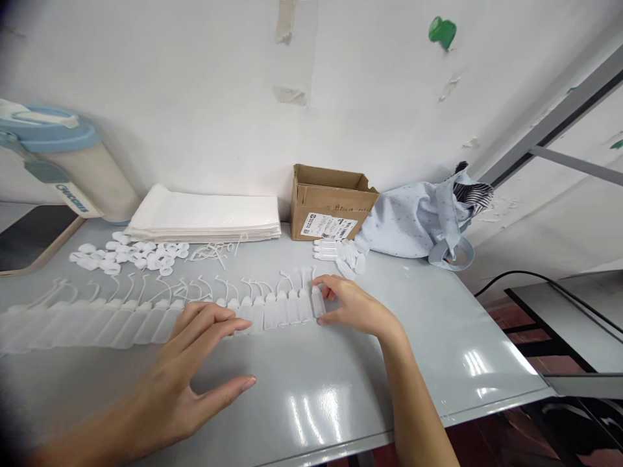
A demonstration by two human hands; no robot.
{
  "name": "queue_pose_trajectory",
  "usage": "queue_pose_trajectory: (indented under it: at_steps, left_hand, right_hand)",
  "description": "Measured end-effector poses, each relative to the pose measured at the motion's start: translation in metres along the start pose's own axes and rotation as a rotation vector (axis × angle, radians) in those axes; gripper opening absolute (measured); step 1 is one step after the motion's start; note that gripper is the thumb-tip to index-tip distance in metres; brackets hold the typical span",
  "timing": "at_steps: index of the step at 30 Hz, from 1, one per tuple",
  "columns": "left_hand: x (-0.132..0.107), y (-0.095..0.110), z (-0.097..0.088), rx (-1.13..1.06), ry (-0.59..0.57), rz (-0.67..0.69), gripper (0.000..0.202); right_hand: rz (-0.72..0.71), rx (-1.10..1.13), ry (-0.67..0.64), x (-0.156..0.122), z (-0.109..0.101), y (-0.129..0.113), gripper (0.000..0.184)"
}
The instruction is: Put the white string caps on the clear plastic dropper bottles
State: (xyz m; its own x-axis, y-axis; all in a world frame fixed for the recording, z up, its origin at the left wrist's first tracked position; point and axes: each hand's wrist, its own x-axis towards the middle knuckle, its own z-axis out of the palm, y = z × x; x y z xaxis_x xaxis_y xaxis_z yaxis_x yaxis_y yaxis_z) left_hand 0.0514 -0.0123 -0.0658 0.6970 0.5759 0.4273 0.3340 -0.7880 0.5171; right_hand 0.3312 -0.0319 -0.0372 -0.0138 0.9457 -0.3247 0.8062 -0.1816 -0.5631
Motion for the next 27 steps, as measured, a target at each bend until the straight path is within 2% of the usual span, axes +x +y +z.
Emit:
queue_pose_trajectory:
  at_steps: [17, 27]
  left_hand:
    - [0.0007, -0.0001, -0.0043, 0.027, 0.013, -0.017, 0.036]
    - [0.0019, -0.0017, -0.0040, 0.010, 0.043, -0.033, 0.039]
  right_hand:
    - [0.037, 0.028, -0.086, 0.0009, -0.0014, -0.0054, 0.060]
    - [0.013, 0.057, -0.073, -0.0007, -0.0015, -0.0018, 0.061]
